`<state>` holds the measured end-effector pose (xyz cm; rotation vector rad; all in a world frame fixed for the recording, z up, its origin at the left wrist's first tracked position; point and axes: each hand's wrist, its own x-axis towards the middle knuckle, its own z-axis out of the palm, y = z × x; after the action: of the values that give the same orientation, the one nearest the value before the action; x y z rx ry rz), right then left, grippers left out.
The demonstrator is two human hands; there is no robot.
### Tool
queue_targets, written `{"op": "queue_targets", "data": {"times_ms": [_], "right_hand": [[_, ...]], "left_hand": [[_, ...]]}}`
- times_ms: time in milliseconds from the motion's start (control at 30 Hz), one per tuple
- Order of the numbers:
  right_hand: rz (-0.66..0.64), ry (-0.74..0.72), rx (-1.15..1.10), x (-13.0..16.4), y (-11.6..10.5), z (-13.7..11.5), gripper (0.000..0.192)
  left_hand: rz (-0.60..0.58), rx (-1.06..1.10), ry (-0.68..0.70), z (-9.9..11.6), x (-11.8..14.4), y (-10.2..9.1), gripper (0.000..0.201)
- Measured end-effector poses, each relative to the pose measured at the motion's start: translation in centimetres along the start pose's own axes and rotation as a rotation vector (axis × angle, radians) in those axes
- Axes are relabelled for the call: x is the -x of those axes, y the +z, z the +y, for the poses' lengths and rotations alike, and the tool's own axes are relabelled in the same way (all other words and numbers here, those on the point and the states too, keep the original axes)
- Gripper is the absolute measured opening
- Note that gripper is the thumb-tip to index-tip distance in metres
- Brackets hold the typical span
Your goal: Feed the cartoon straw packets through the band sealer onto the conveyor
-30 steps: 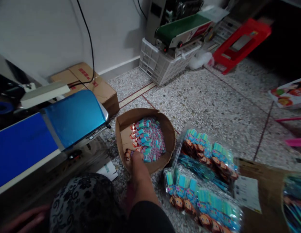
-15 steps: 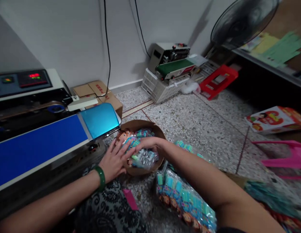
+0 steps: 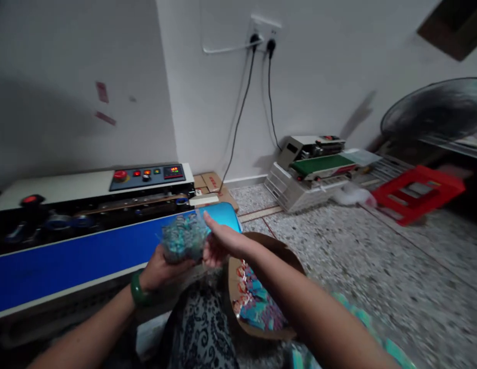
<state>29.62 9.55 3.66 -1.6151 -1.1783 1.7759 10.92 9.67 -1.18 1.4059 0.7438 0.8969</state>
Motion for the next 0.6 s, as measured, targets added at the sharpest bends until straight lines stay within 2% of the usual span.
{"op": "queue_targets", "data": {"times_ms": [67,133,200,233,300,400,467,533,600], "right_hand": [[0.189,-0.298,0.052,-1.2,2.0,-0.7,0.055],[0.302,-0.601,0.042,-2.1,4.3,-0.9,0.038],[0.352,-0.746,0.017,-2.9,6.7,-0.8,0.045],[0.376,-0.758,0.007,-3.4,7.8,-0.7,0.050],[0.403,-0.731,-0.047,-4.2,9.4,-0.7,0.047],[0.311,-0.727,-0.138,-5.4,10.5,-0.7,0.036],[0.266,-0.749,-0.151,-6.0,10.9,-0.6,0.030],[0.327,-0.771,-0.152,-6.4,11.4,-0.4,0.034],[0.478,-0.801,-0.161,-6.7,12.0,-0.1,0.041]], "left_hand": [[0.100,0.056,-0.030,0.6,0.1,-1.6,0.036],[0.200,0.097,-0.067,1.2,0.1,-3.1,0.033],[0.274,0.128,-0.077,1.8,0.3,-4.3,0.032],[0.287,0.124,-0.067,2.1,0.5,-4.7,0.031],[0.285,0.102,-0.060,2.4,0.9,-5.5,0.032],[0.289,0.082,-0.082,2.3,1.5,-6.5,0.038],[0.310,0.152,-0.072,2.0,1.8,-7.0,0.042],[0.329,0.279,-0.073,1.6,1.9,-7.2,0.042],[0.365,0.376,-0.083,1.4,1.9,-7.2,0.041]]}}
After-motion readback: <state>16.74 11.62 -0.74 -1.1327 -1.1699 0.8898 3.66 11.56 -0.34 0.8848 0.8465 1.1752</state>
